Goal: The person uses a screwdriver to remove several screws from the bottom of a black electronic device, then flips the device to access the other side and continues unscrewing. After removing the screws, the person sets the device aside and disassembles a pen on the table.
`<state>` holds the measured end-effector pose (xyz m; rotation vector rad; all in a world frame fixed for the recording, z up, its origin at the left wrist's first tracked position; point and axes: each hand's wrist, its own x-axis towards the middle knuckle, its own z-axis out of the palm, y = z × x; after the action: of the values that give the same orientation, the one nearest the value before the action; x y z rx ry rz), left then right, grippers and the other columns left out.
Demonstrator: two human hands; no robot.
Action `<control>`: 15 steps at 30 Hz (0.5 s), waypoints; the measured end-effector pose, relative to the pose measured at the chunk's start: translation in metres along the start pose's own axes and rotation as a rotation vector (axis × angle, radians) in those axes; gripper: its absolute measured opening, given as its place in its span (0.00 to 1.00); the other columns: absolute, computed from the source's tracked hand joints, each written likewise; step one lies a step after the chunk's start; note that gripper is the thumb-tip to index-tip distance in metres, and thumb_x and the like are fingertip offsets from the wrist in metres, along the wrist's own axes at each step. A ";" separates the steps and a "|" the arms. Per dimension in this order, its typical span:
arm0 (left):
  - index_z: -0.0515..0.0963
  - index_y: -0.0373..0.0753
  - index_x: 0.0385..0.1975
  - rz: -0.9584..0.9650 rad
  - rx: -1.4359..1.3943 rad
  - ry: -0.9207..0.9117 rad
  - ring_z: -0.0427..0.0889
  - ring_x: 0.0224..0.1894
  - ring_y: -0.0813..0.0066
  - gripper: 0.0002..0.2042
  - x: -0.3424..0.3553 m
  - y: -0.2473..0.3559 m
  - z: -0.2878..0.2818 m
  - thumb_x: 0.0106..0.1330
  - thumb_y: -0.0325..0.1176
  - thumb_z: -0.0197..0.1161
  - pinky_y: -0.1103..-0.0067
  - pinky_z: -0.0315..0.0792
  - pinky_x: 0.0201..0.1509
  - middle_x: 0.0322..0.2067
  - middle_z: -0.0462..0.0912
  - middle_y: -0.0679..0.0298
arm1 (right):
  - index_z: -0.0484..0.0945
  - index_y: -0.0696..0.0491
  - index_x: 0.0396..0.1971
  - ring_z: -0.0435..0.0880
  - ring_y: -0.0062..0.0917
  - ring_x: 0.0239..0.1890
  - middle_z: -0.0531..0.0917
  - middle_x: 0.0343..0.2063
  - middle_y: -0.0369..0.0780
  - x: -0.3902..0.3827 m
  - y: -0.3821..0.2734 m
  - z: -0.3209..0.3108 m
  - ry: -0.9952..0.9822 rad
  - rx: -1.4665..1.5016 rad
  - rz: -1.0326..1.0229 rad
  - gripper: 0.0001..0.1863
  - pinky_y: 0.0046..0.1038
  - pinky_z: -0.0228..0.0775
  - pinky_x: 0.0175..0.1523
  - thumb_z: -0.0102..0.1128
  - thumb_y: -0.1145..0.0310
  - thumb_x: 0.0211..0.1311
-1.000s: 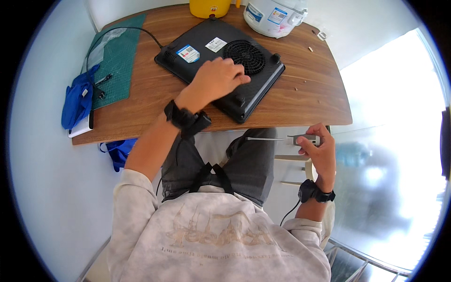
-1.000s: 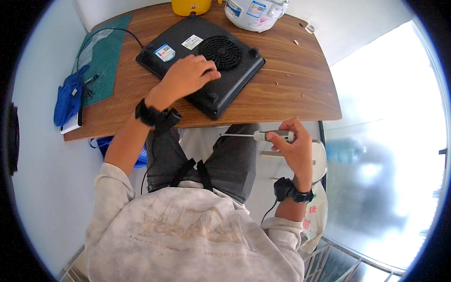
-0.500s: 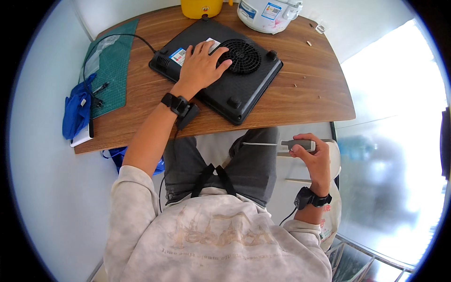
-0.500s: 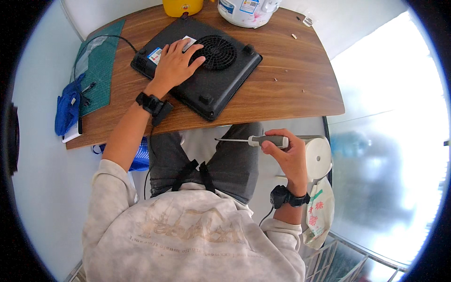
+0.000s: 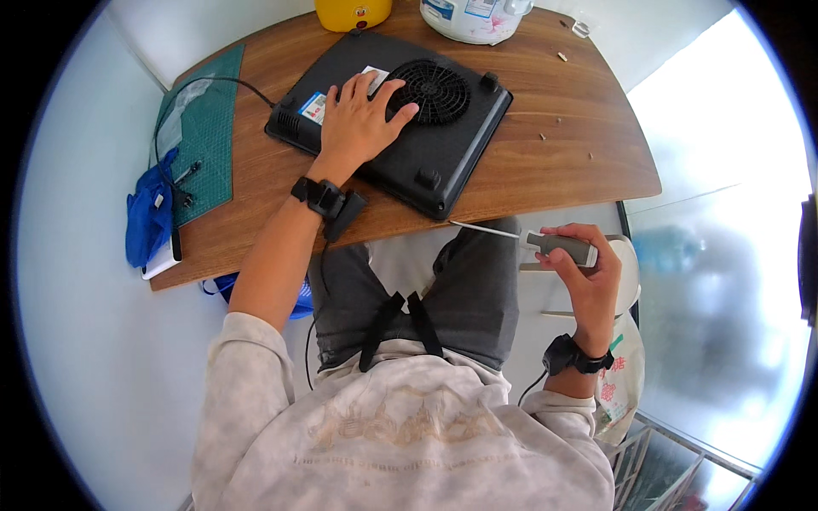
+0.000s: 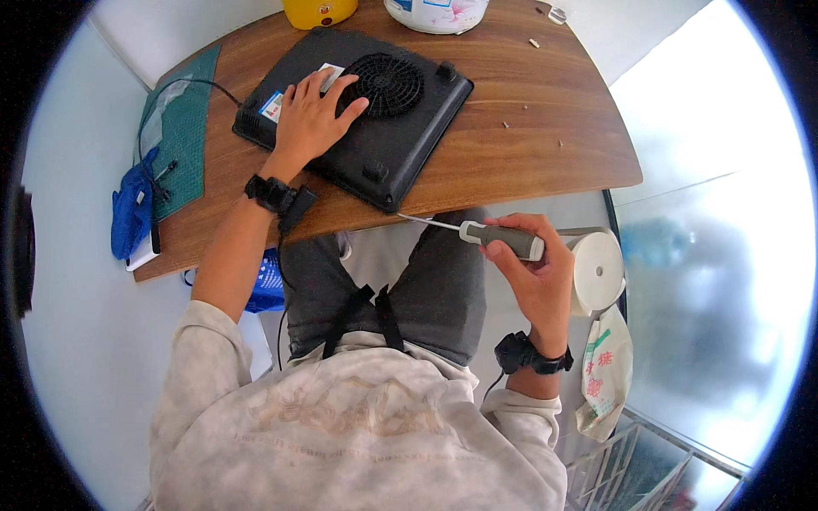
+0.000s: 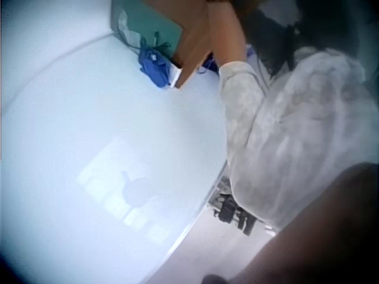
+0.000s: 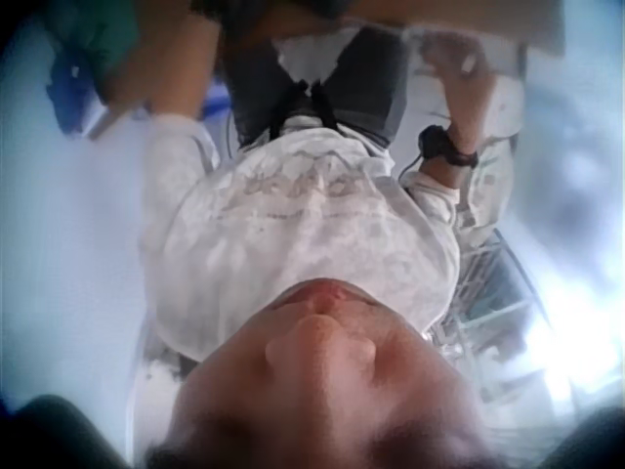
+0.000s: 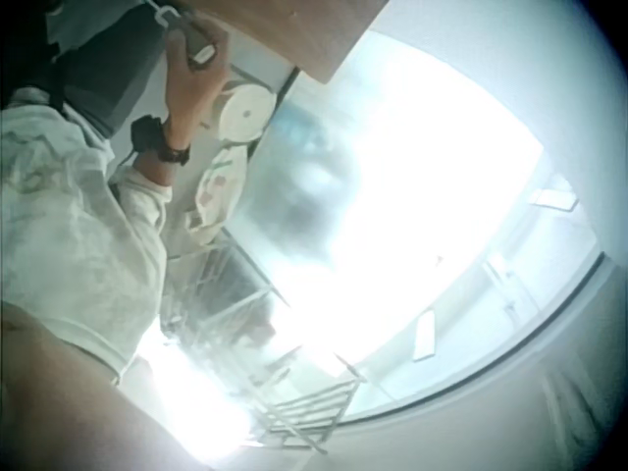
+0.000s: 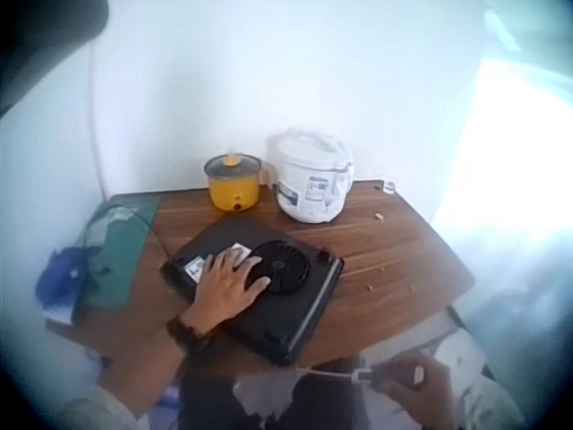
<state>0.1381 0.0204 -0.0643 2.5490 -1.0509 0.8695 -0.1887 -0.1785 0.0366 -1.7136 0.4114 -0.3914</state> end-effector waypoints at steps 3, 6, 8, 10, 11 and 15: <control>0.76 0.56 0.62 -0.023 0.034 -0.002 0.72 0.65 0.52 0.25 -0.002 0.007 -0.007 0.73 0.62 0.52 0.50 0.63 0.67 0.61 0.74 0.55 | 0.78 0.62 0.47 0.87 0.23 0.45 0.87 0.45 0.46 0.000 0.000 -0.005 0.025 -0.002 -0.022 0.14 0.24 0.82 0.49 0.69 0.78 0.62; 0.76 0.54 0.62 -0.036 0.054 0.005 0.72 0.65 0.52 0.25 0.000 0.014 -0.012 0.73 0.60 0.54 0.50 0.65 0.66 0.61 0.74 0.54 | 0.78 0.61 0.46 0.86 0.22 0.44 0.87 0.44 0.45 -0.002 0.000 -0.012 0.042 -0.053 -0.055 0.14 0.22 0.82 0.48 0.69 0.78 0.62; 0.74 0.53 0.63 -0.004 0.066 -0.004 0.73 0.65 0.52 0.23 0.001 0.011 -0.013 0.74 0.57 0.54 0.50 0.65 0.66 0.61 0.74 0.53 | 0.78 0.60 0.47 0.86 0.21 0.44 0.88 0.44 0.44 -0.002 0.000 -0.011 0.048 -0.101 -0.086 0.14 0.20 0.81 0.46 0.69 0.78 0.62; 0.73 0.52 0.63 0.067 0.075 -0.015 0.73 0.65 0.52 0.22 -0.002 0.017 -0.015 0.75 0.53 0.55 0.49 0.66 0.65 0.61 0.73 0.53 | 0.77 0.60 0.48 0.86 0.21 0.43 0.88 0.44 0.44 -0.001 0.002 -0.008 0.047 -0.082 -0.084 0.15 0.20 0.81 0.44 0.69 0.78 0.62; 0.73 0.52 0.64 0.130 0.084 -0.015 0.73 0.64 0.52 0.21 0.003 0.016 -0.014 0.75 0.51 0.54 0.49 0.66 0.65 0.61 0.73 0.52 | 0.77 0.59 0.48 0.86 0.21 0.43 0.88 0.44 0.45 -0.001 0.002 -0.007 0.046 -0.073 -0.083 0.16 0.19 0.81 0.44 0.69 0.78 0.62; 0.70 0.53 0.66 0.256 -0.115 -0.043 0.69 0.68 0.52 0.20 0.013 0.006 -0.005 0.77 0.48 0.52 0.51 0.63 0.69 0.66 0.70 0.53 | 0.75 0.59 0.49 0.87 0.21 0.42 0.88 0.42 0.45 -0.002 -0.002 -0.004 0.084 -0.062 -0.095 0.17 0.19 0.81 0.42 0.69 0.78 0.63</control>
<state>0.1387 0.0115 -0.0523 2.3827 -1.4212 0.7916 -0.1923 -0.1802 0.0396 -1.7861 0.4074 -0.5253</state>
